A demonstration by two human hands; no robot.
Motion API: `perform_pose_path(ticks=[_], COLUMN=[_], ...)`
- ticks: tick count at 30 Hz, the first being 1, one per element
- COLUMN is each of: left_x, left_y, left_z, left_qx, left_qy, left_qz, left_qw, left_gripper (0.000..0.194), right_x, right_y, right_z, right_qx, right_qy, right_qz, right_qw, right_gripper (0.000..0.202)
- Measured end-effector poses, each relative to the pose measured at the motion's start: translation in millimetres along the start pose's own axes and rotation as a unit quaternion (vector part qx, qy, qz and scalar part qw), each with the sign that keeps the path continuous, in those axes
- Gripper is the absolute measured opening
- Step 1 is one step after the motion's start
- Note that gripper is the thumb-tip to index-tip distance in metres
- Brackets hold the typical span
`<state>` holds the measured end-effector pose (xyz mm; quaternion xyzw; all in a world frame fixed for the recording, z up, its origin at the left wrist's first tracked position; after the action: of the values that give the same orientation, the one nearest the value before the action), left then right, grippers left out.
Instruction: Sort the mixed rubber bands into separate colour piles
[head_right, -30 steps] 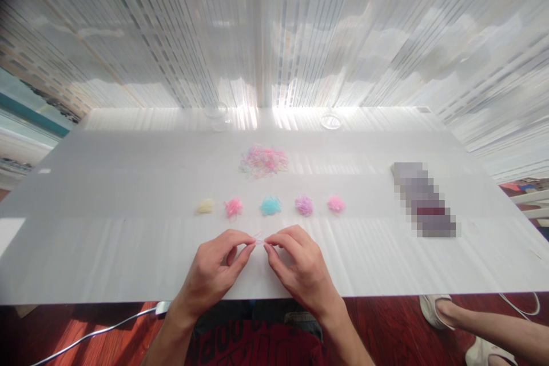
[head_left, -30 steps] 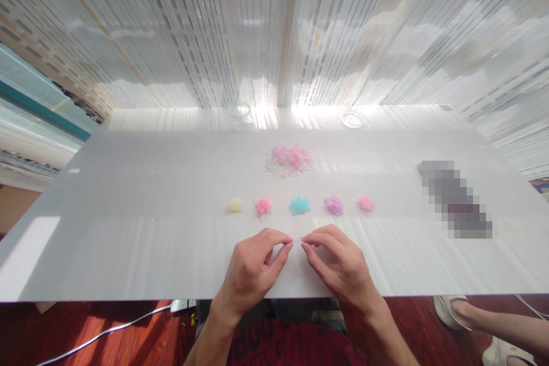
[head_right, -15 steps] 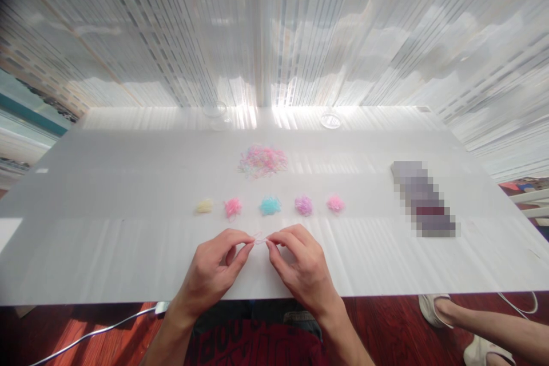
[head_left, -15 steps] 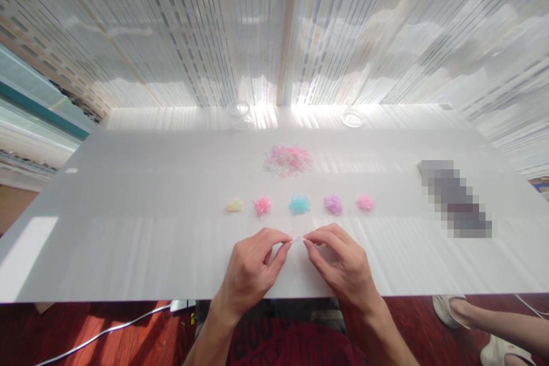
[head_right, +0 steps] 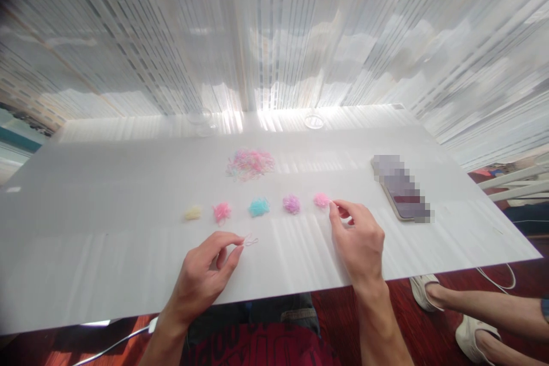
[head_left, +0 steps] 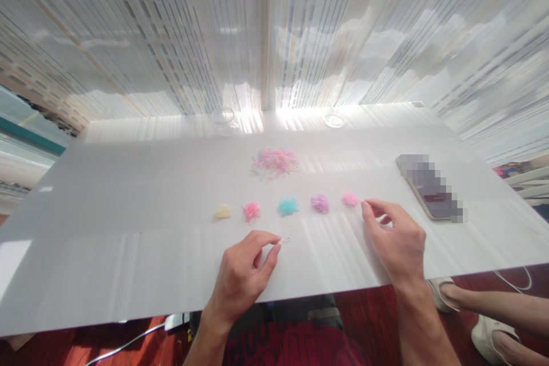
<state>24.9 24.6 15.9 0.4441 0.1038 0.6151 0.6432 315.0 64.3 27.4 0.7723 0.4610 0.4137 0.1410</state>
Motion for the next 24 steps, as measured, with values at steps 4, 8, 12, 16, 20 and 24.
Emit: perform_pose_path(ticks=[4, 8, 12, 16, 20, 24], left_x=[0, -1, 0, 1, 1, 1], left_y=[-0.2, -0.4, 0.2, 0.9, 0.5, 0.0], left_z=[-1, -1, 0, 1, 0, 0], left_qx=[0.001, 0.003, 0.001, -0.004, -0.008, -0.008], left_qy=[-0.003, -0.003, -0.002, -0.004, -0.004, -0.002], left_qz=[0.002, -0.004, -0.004, -0.002, -0.003, -0.003], left_qw=[1.0, 1.0, 1.0, 1.0, 1.0, 1.0], left_gripper=[0.009, 0.009, 0.009, 0.01, 0.01, 0.01], right_x=[1, -1, -3, -4, -4, -5], right_y=[-4, -6, -7, -8, -8, -8], right_z=[5, 8, 13, 14, 13, 13], right_qx=[0.01, 0.02, 0.022, 0.018, 0.021, 0.02], right_qy=[-0.016, -0.036, -0.039, -0.034, -0.035, -0.04], right_qz=[-0.007, -0.012, -0.02, -0.027, -0.028, -0.028], right_qw=[1.0, 0.999, 0.999, 0.999, 0.999, 0.999], right_gripper=[0.031, 0.034, 0.036, 0.037, 0.038, 0.038])
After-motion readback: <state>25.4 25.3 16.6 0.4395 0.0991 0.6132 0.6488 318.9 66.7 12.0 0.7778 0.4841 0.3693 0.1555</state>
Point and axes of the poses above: each hand's wrist, its own x-axis towards the middle knuckle, its own y-axis out of the back of the hand, z = x × y, the point moved 3 cm from there along x, towards the middle knuckle, and after that the axes turned 10 degrees about x, right-handed, at the moved point
